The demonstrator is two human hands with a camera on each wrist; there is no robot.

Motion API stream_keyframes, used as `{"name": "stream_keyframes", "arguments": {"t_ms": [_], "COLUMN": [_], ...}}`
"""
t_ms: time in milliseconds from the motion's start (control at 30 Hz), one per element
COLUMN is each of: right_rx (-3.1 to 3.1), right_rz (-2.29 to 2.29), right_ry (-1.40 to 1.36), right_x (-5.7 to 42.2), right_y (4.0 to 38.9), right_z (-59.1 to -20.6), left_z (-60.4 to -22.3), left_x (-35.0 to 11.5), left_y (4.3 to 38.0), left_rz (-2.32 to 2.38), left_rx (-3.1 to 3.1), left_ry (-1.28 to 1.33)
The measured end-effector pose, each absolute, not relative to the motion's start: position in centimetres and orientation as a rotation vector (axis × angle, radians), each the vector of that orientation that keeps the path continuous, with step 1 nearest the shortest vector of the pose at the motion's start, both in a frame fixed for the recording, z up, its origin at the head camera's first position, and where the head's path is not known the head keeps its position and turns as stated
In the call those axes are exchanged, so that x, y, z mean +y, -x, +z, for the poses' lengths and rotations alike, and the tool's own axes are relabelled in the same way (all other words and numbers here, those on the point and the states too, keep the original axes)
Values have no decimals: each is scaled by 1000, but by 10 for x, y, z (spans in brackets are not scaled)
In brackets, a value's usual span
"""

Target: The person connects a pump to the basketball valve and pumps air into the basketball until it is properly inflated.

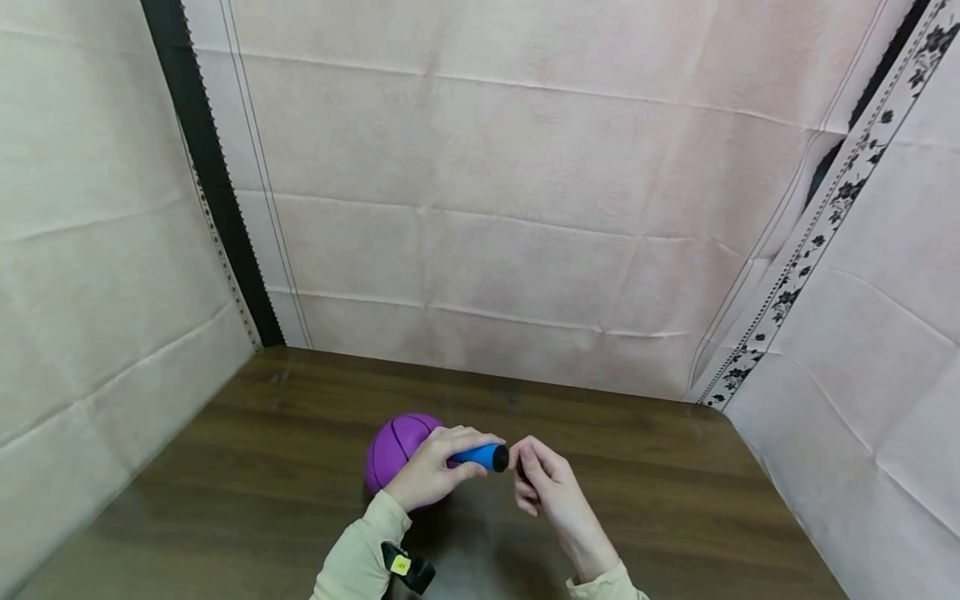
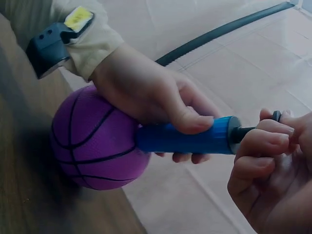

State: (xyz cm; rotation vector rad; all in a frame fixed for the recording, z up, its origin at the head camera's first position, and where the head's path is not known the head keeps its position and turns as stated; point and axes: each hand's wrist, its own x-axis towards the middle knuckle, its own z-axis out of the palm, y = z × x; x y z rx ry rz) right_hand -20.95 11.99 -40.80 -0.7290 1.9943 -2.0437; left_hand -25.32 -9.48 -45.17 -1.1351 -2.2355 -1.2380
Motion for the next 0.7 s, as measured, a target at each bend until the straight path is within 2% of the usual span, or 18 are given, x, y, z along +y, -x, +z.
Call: {"name": "stream_keyframes", "arguments": {"t_ms": [233, 500, 700], "right_rx": [2116, 2059, 2058], "right_rz": [-1927, -2128, -2104], "right_ry": [792, 1012, 838], "right_x": [134, 171, 152], "right_y": [205, 194, 205], "right_z": [-397, -378, -391], "left_z": [-452, -447, -449], "left_x": [-92, -94, -81], "left_y": [251, 251, 252], "left_rz": [-1253, -1185, -1110], "left_rx": [-2299, -2347, -2377], "left_ry": [1133, 1043, 1089]}}
